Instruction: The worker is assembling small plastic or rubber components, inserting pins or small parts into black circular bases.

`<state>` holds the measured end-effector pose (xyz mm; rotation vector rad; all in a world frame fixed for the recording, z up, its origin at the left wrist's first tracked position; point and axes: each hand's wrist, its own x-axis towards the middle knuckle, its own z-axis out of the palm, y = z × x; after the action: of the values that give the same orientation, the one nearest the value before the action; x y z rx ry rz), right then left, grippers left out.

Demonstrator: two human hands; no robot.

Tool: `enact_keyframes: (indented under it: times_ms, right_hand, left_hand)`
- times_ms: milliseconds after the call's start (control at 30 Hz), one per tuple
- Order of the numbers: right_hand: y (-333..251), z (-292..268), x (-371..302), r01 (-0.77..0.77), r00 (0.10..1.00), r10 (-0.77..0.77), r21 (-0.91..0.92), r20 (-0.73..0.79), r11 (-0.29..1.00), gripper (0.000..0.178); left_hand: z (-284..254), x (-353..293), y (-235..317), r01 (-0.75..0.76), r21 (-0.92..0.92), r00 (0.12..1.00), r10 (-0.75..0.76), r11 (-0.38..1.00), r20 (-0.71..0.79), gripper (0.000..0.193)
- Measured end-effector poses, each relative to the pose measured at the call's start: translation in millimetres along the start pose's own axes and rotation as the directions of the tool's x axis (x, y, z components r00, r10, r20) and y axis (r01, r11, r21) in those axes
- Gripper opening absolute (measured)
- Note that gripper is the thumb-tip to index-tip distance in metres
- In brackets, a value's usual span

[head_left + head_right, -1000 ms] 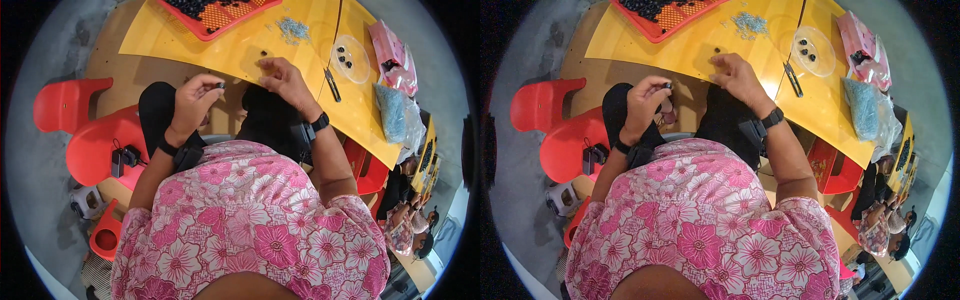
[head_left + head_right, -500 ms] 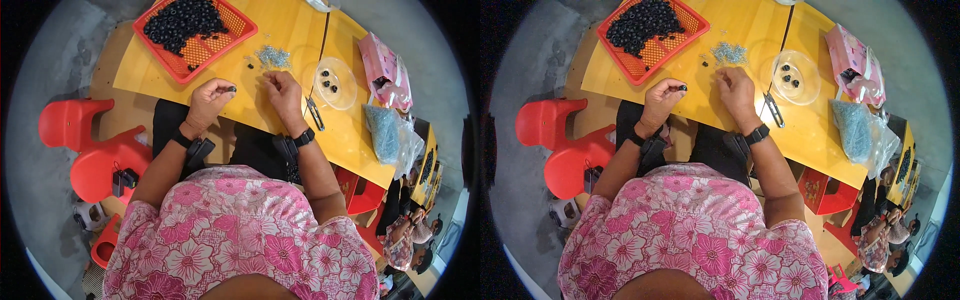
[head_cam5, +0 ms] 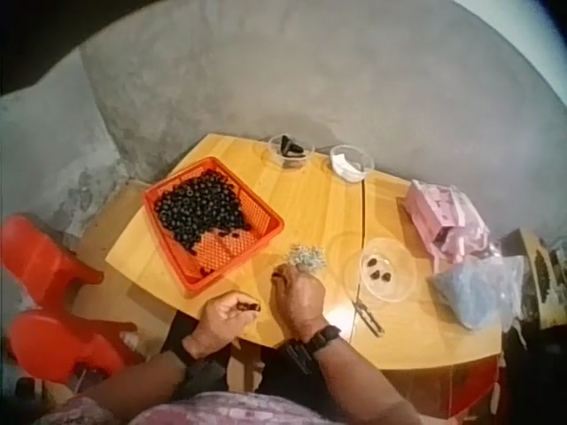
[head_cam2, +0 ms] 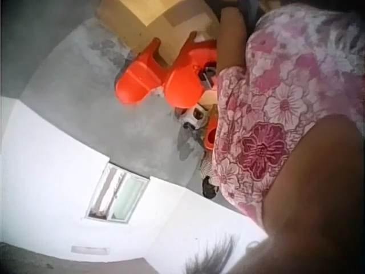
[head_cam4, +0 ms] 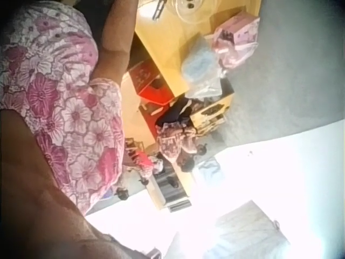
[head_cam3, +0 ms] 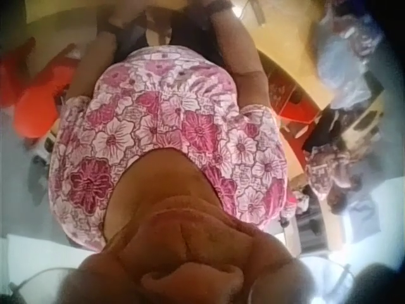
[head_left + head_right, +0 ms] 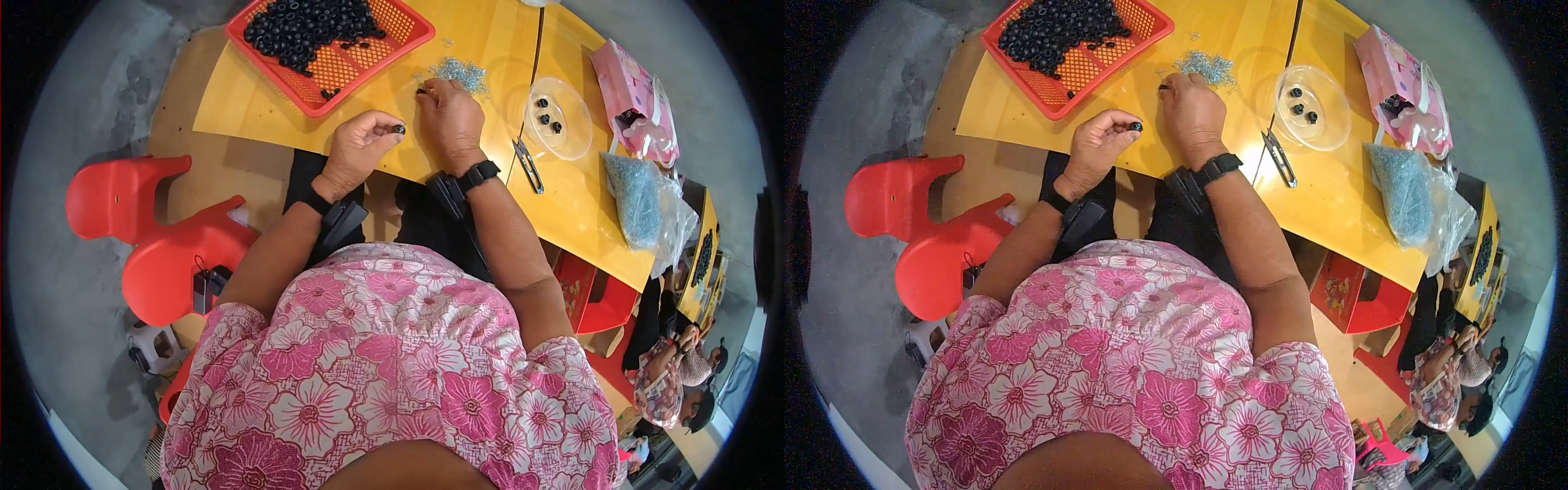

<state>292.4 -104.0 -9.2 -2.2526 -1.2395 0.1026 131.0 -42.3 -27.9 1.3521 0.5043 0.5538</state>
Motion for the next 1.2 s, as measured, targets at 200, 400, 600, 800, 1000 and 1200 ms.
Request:
enact_keyframes:
  times_ms: [200, 400, 600, 800, 1000, 1200]
  right_hand:
    - [9.7, 3.4, 18.2, 0.053, 0.997, -0.052, 0.016, -0.058, 0.998, 0.014]
    - [28.2, 10.7, 38.6, 0.126, 0.992, -0.125, 0.021, -0.033, 0.992, 0.015]
    - [44.8, 17.3, 40.1, 0.153, 0.986, -0.150, 0.033, -0.080, 0.988, 0.016]
    - [50.5, 14.3, 30.5, 0.029, 0.998, 0.018, 0.756, -0.054, 0.653, 0.008]
    - [31.9, -9.8, 17.3, -0.139, 0.989, 0.038, 0.812, 0.142, 0.567, 0.008]
    - [12.2, -26.3, 2.2, -0.234, 0.969, 0.009, 0.913, 0.245, 0.334, 0.008]
  left_hand:
    - [7.0, 24.2, 0.1, 0.016, 0.044, 1.000, -0.015, 0.999, -0.018, 0.014]
    - [10.3, 46.4, 0.0, -0.027, 0.158, 1.000, 0.029, 0.987, -0.011, 0.015]
    - [11.4, 53.7, -1.4, -0.038, 0.185, 0.999, 0.031, 0.982, 0.042, 0.015]
    - [6.3, 49.7, 5.3, -0.037, 0.143, 0.998, 0.029, 0.989, 0.059, 0.015]
    - [1.2, 38.1, 13.0, -0.067, 0.076, 0.996, 0.063, 0.995, 0.057, 0.016]
    - [-0.2, 26.4, 37.5, -0.057, 0.058, 0.998, 0.055, 0.997, 0.037, 0.016]
